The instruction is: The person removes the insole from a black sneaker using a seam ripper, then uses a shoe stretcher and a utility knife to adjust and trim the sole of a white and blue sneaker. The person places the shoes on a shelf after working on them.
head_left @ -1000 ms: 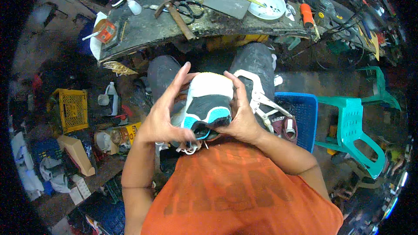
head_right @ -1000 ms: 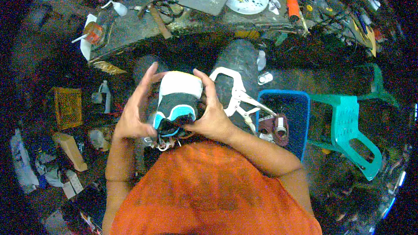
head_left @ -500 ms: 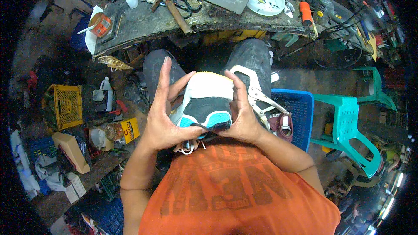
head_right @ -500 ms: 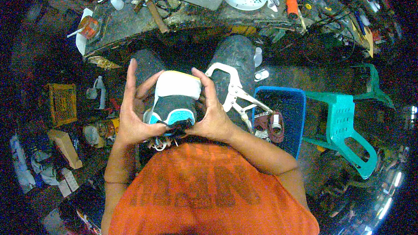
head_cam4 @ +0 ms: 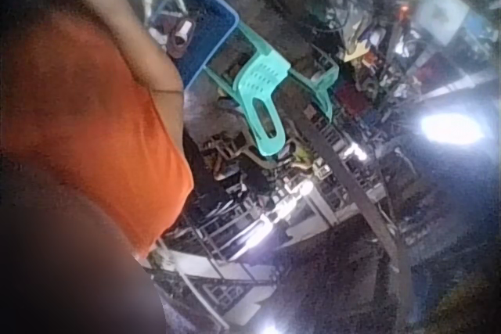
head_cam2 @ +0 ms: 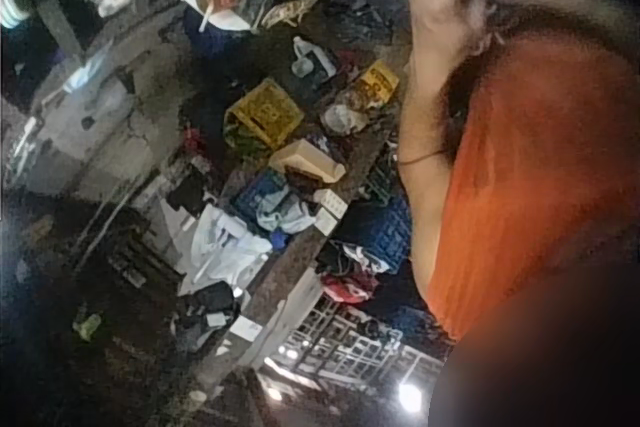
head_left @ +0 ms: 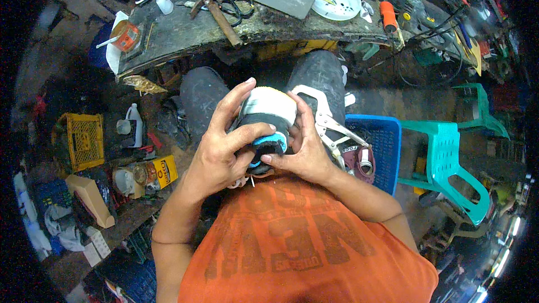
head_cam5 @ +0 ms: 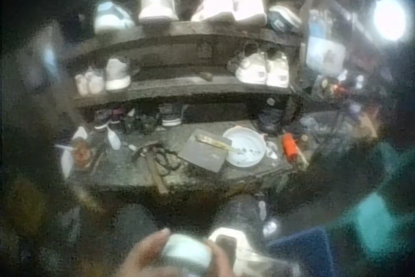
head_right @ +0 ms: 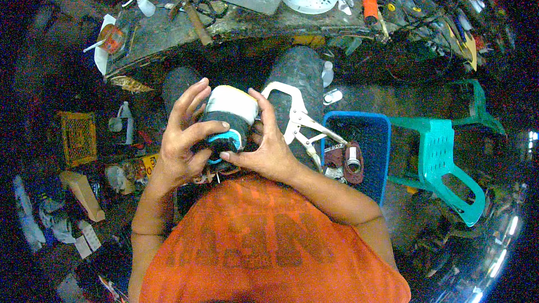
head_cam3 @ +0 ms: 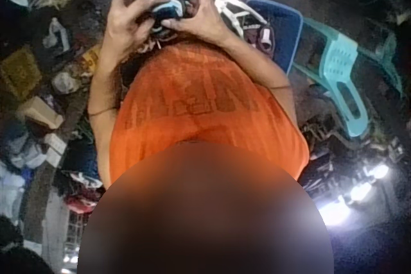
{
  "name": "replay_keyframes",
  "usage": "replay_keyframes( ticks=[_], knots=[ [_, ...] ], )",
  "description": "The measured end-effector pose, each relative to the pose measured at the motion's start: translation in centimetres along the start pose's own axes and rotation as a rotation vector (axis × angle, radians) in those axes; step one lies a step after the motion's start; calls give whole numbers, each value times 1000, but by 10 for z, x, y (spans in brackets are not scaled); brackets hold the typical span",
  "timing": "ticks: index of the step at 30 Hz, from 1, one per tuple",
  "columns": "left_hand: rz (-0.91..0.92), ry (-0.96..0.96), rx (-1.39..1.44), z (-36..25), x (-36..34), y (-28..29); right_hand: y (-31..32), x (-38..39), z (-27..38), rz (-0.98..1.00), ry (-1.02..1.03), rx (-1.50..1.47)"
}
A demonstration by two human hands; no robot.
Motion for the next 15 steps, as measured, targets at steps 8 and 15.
replay_keyframes(
  ticks=[8,15],
  knots=[
    [113,-21,27,12,-3,-4,-2,0,7,-14,-78,19],
    [135,147,83,63,-18,19,74,2,74,-22,6,1298]
  ],
)
Point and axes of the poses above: each hand's wrist, its own x-axis away from the middle knuckle, its own y-axis out of the back of the hand, z = x × y, the point moved 9 cm from there along -x, towards the middle knuckle, and after that the axes turned 15 degrees about -x, right-handed, at the moved point
